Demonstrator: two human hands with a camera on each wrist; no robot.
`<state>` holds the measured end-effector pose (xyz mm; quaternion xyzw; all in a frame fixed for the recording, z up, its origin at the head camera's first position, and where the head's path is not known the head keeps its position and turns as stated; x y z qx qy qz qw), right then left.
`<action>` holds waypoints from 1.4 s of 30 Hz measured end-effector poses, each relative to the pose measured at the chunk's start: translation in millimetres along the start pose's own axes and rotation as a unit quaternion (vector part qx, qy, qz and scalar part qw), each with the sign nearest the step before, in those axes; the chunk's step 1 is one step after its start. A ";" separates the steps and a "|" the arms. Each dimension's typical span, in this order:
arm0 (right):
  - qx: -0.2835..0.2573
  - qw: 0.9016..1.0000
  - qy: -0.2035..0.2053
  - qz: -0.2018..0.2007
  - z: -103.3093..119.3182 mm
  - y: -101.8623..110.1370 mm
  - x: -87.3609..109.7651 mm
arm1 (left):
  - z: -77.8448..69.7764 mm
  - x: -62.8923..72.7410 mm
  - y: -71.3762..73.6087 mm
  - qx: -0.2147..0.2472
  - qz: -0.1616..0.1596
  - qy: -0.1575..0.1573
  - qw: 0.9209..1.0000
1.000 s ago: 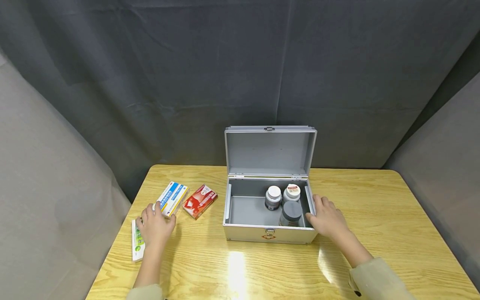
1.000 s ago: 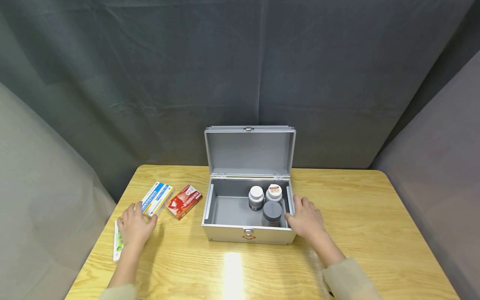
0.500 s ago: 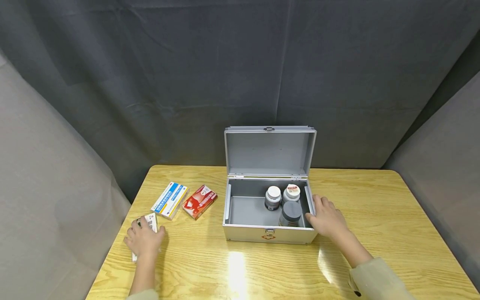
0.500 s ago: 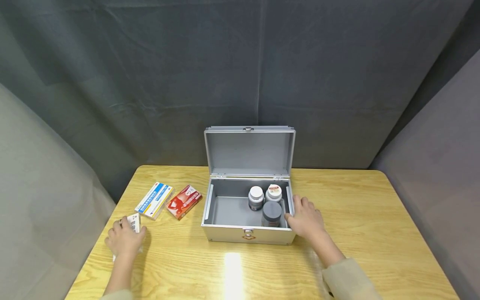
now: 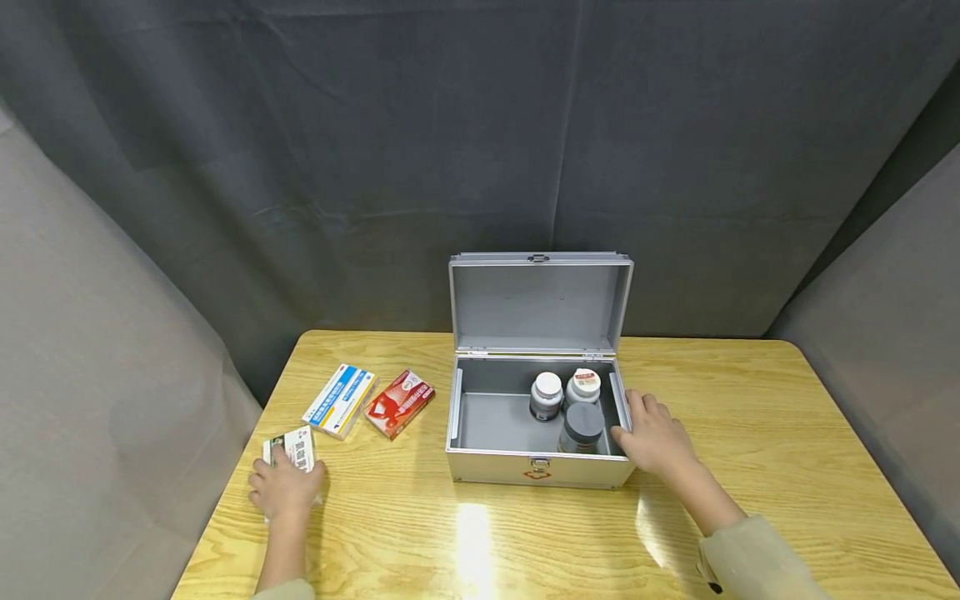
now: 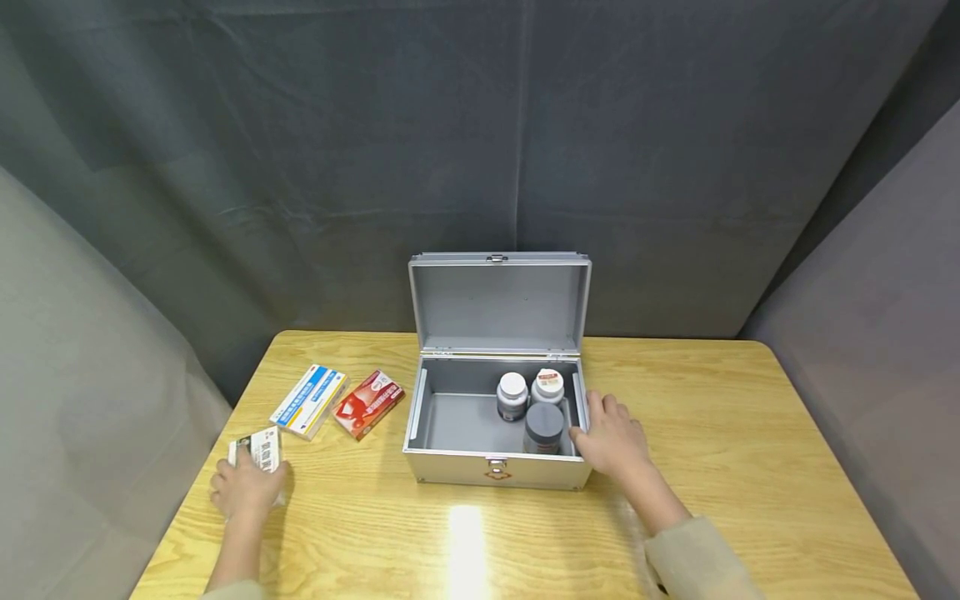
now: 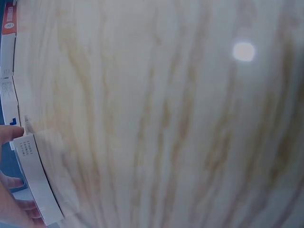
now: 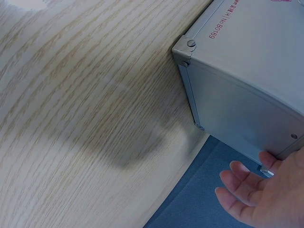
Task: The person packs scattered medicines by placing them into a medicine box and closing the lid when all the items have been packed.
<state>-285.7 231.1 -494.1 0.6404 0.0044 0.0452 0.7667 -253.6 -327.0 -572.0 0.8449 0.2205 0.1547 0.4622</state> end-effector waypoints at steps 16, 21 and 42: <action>-0.001 1.000 0.000 0.001 0.2 -0.3 -0.2 | 4.4 -0.4 0.5 0.022 -0.010 0.008 1.000; 0.002 1.000 0.002 0.000 0.4 -0.4 -0.3 | 6.8 -1.8 -0.7 0.024 -0.012 0.008 1.000; 0.002 1.000 0.003 -0.001 -0.9 -1.4 -1.0 | -13.9 -0.2 19.0 0.047 -0.057 -0.023 0.997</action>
Point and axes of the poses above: each hand's wrist, its own x-axis away from the middle knuckle, its own y-axis out of the back of the hand, z = x × y, the point moved 10 cm from there along -x, towards the middle knuckle, and after that the axes turned 8 degrees about x, right-handed, at the moved point
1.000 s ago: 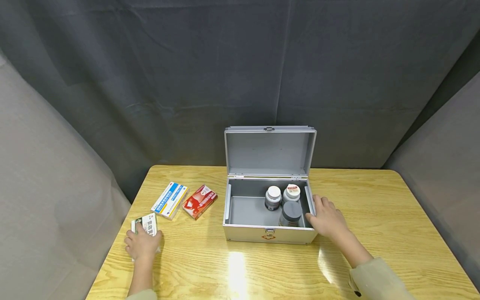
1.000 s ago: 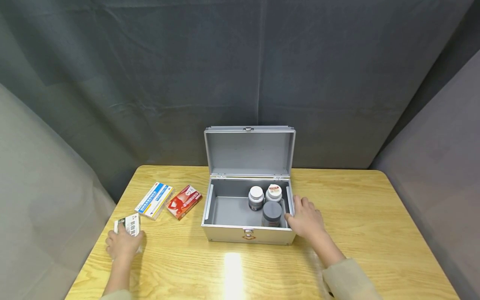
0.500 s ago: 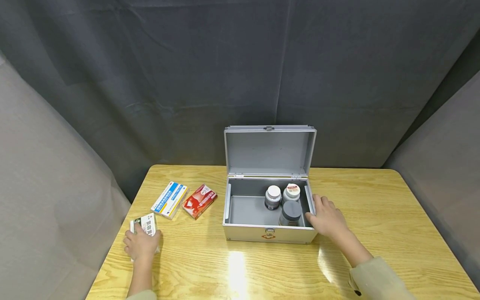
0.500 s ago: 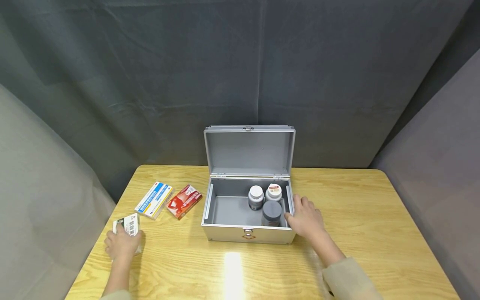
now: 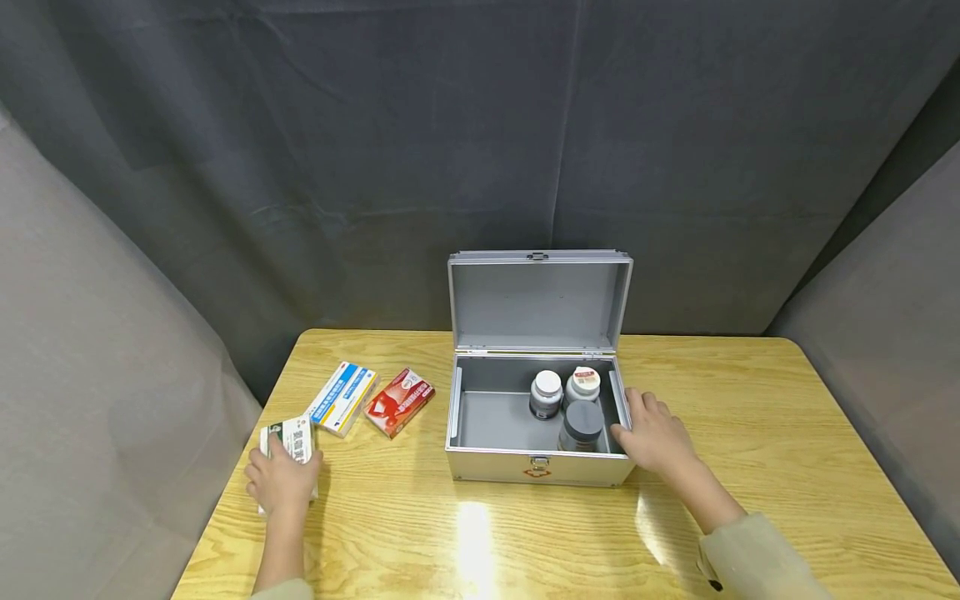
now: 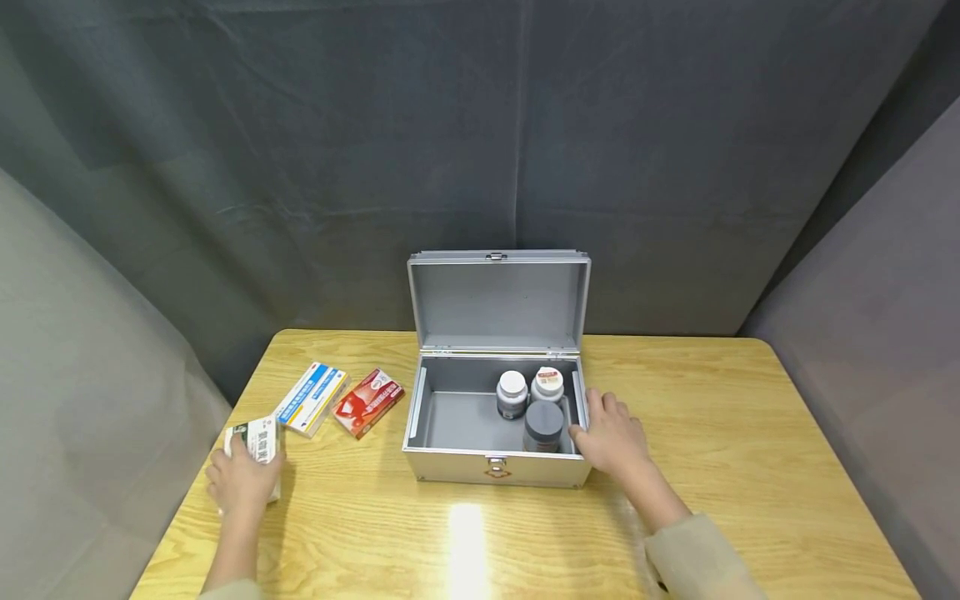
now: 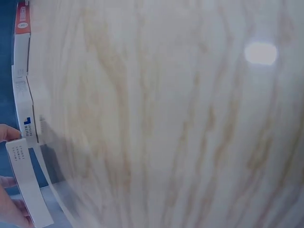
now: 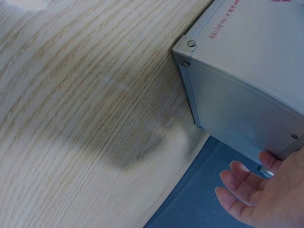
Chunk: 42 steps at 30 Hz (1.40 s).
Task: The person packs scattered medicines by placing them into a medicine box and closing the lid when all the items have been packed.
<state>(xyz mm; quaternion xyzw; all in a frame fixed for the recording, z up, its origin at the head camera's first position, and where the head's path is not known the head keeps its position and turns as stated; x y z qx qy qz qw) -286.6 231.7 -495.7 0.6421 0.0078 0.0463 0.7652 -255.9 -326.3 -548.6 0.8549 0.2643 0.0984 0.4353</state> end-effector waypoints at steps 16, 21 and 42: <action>-0.002 1.000 0.001 -0.011 -1.4 -0.2 -1.1 | -63.4 0.2 22.4 0.031 -0.048 -0.087 0.995; -0.003 1.000 0.004 -0.012 -0.8 0.3 -0.8 | -93.1 4.2 24.2 0.039 -0.042 -0.136 0.989; -0.004 1.000 0.004 -0.012 0.0 1.4 -0.6 | -225.6 50.2 -2.0 0.031 0.046 -0.353 0.934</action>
Point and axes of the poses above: each hand's wrist, its own x-axis away from the middle knuckle, its own y-axis out of the back of the hand, z = x × y, the point moved 10 cm from there along -x, towards the middle knuckle, and after that the axes turned 8 degrees about x, right-handed, at the moved point
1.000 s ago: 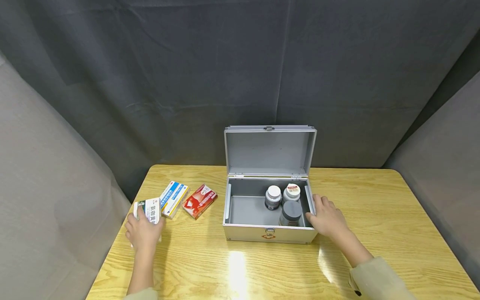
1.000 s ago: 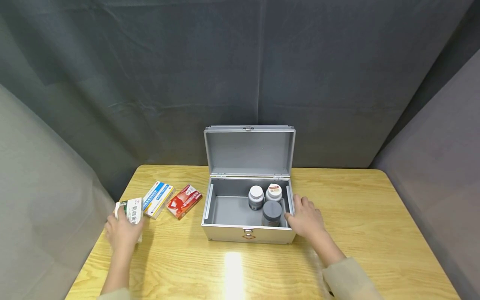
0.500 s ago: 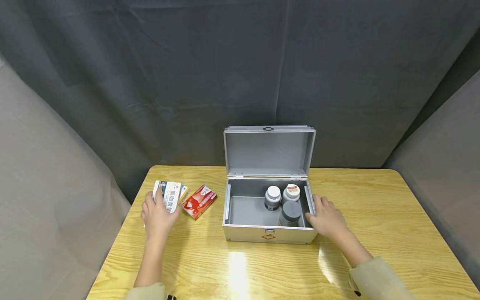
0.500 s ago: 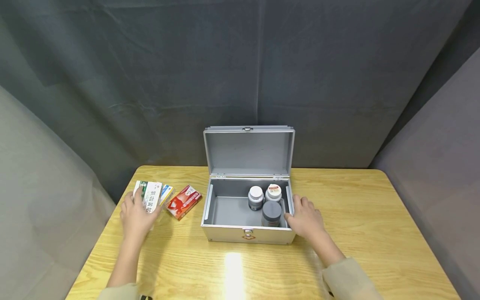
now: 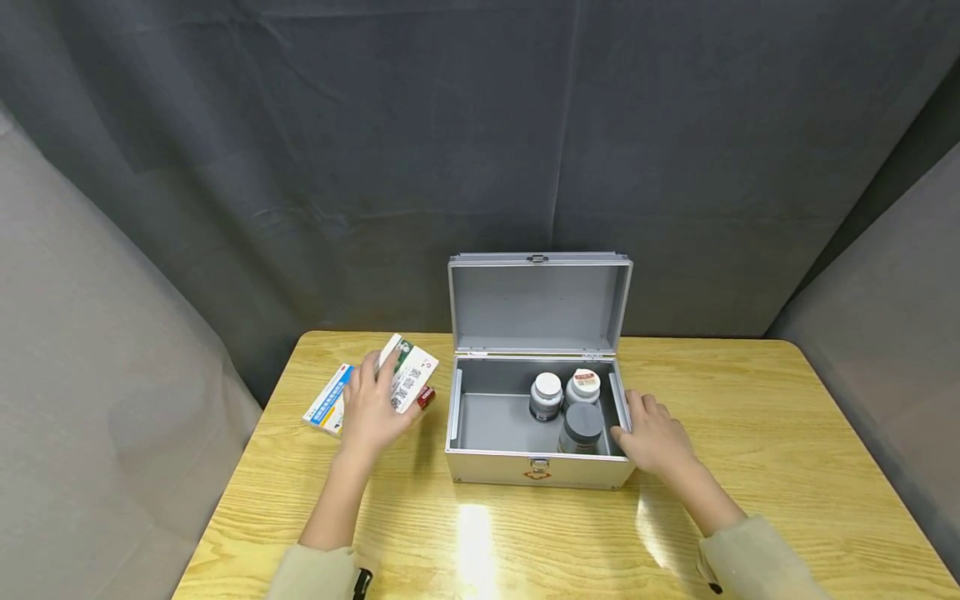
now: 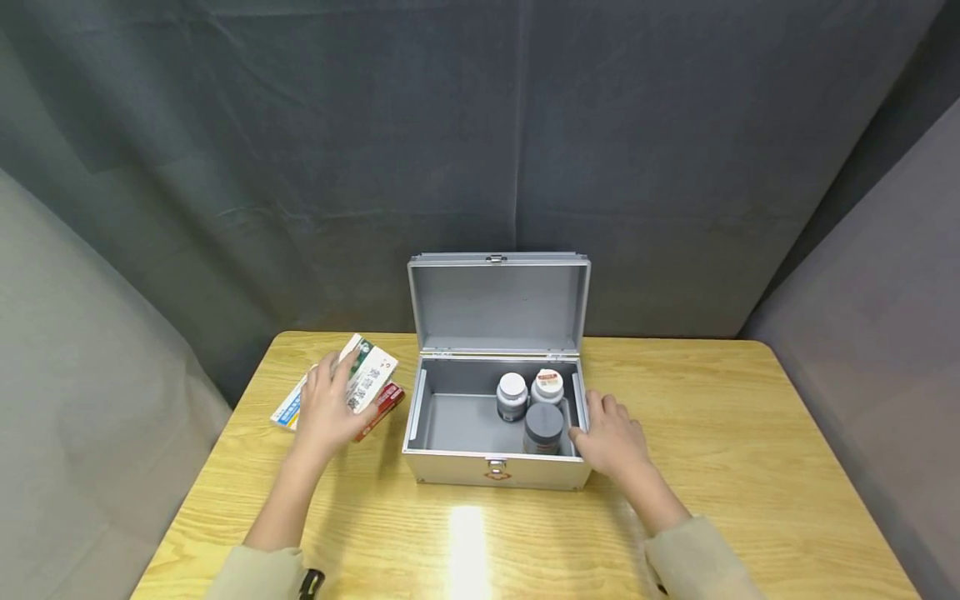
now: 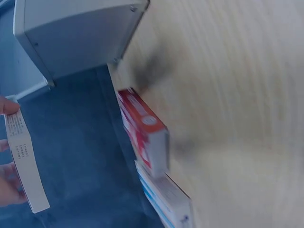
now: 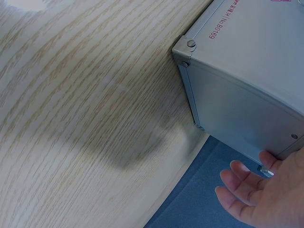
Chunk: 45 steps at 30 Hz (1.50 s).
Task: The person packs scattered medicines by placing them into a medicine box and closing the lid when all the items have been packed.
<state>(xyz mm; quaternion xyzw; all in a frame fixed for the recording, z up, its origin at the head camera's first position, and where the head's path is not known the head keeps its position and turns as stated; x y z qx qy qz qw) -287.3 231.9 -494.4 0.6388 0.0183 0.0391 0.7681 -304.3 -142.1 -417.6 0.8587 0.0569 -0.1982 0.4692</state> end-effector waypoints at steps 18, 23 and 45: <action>-0.003 1.000 -0.003 0.006 -0.5 -1.3 0.3 | -80.7 -24.0 -49.7 -0.034 0.136 -0.156 0.978; -0.003 1.000 -0.001 0.004 -0.6 -1.4 0.2 | -97.0 -25.8 -64.7 -0.051 0.165 -0.189 0.967; -0.004 1.000 -0.002 0.004 -0.6 -0.2 -0.1 | -130.7 -9.9 -122.5 -0.078 0.285 -0.271 0.916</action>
Point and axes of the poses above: each hand's wrist, its own x-axis away from the middle knuckle, its own y-axis out of the back of the hand, z = x × y, the point moved 10 cm from there along -x, towards the middle knuckle, and after that the axes turned 8 degrees about x, right-handed, at the moved point
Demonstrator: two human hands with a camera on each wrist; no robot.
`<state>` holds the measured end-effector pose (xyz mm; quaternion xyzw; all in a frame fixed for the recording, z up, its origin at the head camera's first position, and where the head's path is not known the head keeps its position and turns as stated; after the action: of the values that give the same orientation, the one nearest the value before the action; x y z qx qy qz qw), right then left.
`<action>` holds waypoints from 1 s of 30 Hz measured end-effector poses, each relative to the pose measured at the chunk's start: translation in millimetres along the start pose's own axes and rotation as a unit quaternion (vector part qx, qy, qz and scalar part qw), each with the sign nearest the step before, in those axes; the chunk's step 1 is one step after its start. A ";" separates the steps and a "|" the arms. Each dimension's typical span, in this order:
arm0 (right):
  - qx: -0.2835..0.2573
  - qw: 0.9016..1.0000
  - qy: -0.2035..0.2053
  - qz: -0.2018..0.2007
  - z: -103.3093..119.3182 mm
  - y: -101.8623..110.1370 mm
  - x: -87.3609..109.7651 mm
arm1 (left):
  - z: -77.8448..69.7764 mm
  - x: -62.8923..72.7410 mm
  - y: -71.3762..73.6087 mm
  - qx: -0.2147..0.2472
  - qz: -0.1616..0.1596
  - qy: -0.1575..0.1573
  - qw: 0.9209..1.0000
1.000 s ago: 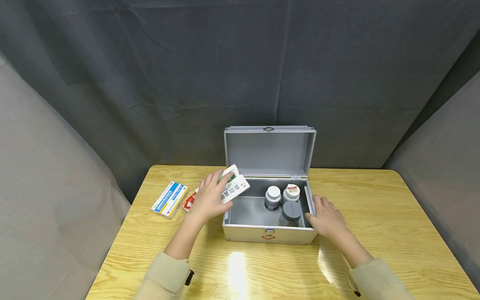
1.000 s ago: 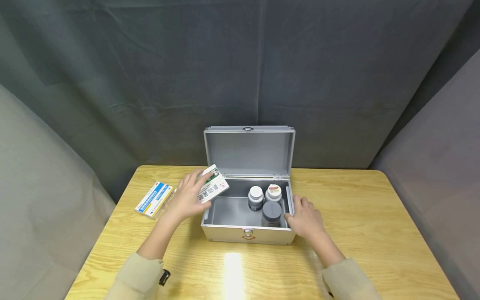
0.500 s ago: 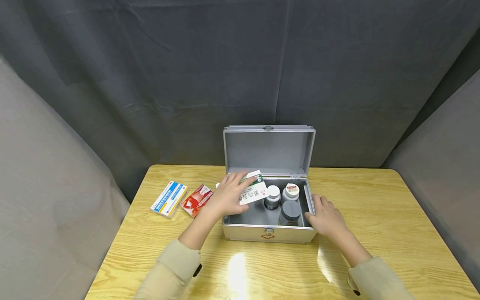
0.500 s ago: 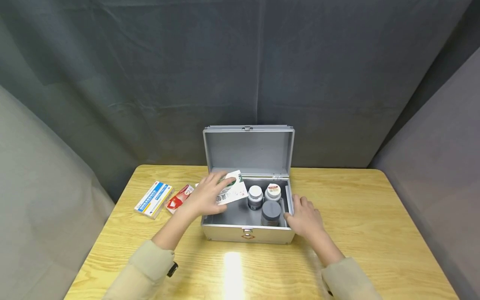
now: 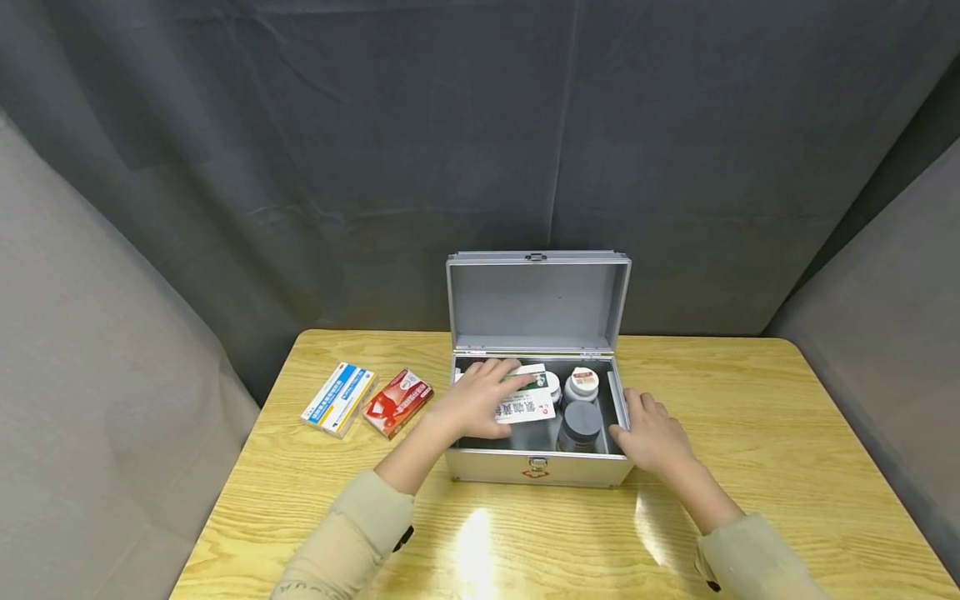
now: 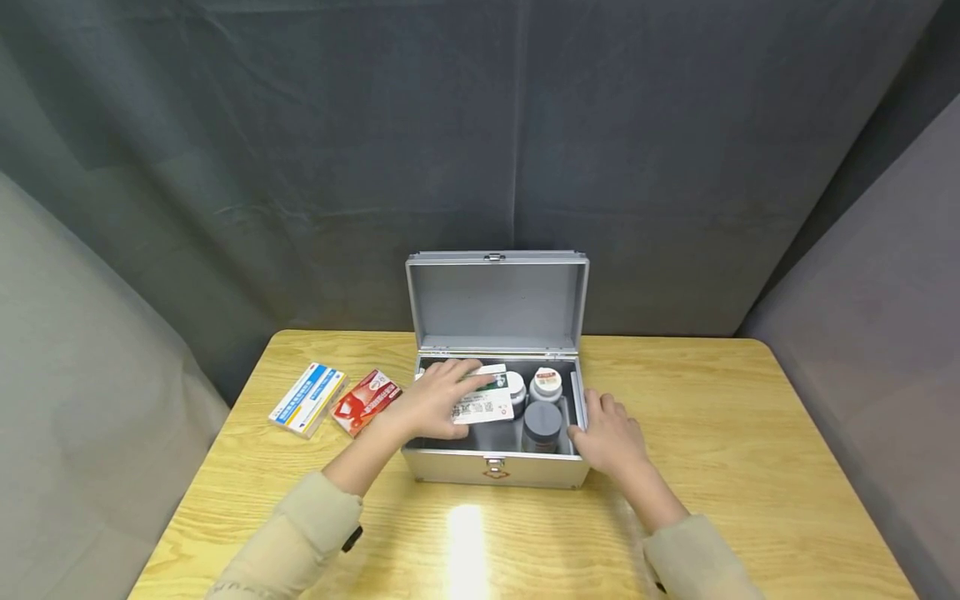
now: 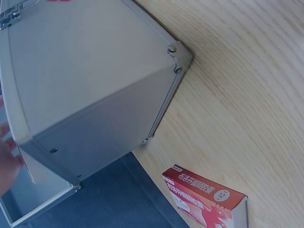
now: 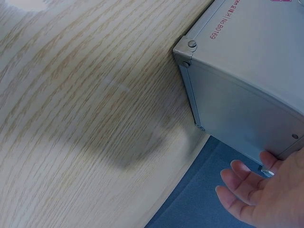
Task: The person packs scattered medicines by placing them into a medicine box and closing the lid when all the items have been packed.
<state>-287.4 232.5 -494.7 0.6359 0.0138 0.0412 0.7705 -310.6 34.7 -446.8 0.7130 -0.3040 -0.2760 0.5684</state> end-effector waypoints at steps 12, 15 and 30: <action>-0.003 1.000 0.001 -0.003 -1.1 -1.6 -0.5 | -6.1 2.1 -14.7 -0.002 0.046 -0.020 0.999; -0.003 1.000 0.001 -0.002 -1.3 -1.8 -0.4 | -6.0 2.6 -16.7 -0.003 0.049 -0.022 0.999; 0.000 1.000 -0.001 0.001 -1.5 -2.6 -0.5 | -3.7 0.3 -27.3 0.013 0.073 -0.025 0.997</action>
<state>-287.9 233.4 -497.5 0.6359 0.0120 0.0416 0.7706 -304.4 41.5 -472.8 0.6888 -0.3727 -0.2471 0.5705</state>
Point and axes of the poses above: each hand's wrist, its own x-axis away from the middle knuckle, its own y-axis out of the back of the hand, z = x × y, the point moved 10 cm from there along -x, towards the middle knuckle, and after that the axes turned 8 degrees about x, right-handed, at the moved point
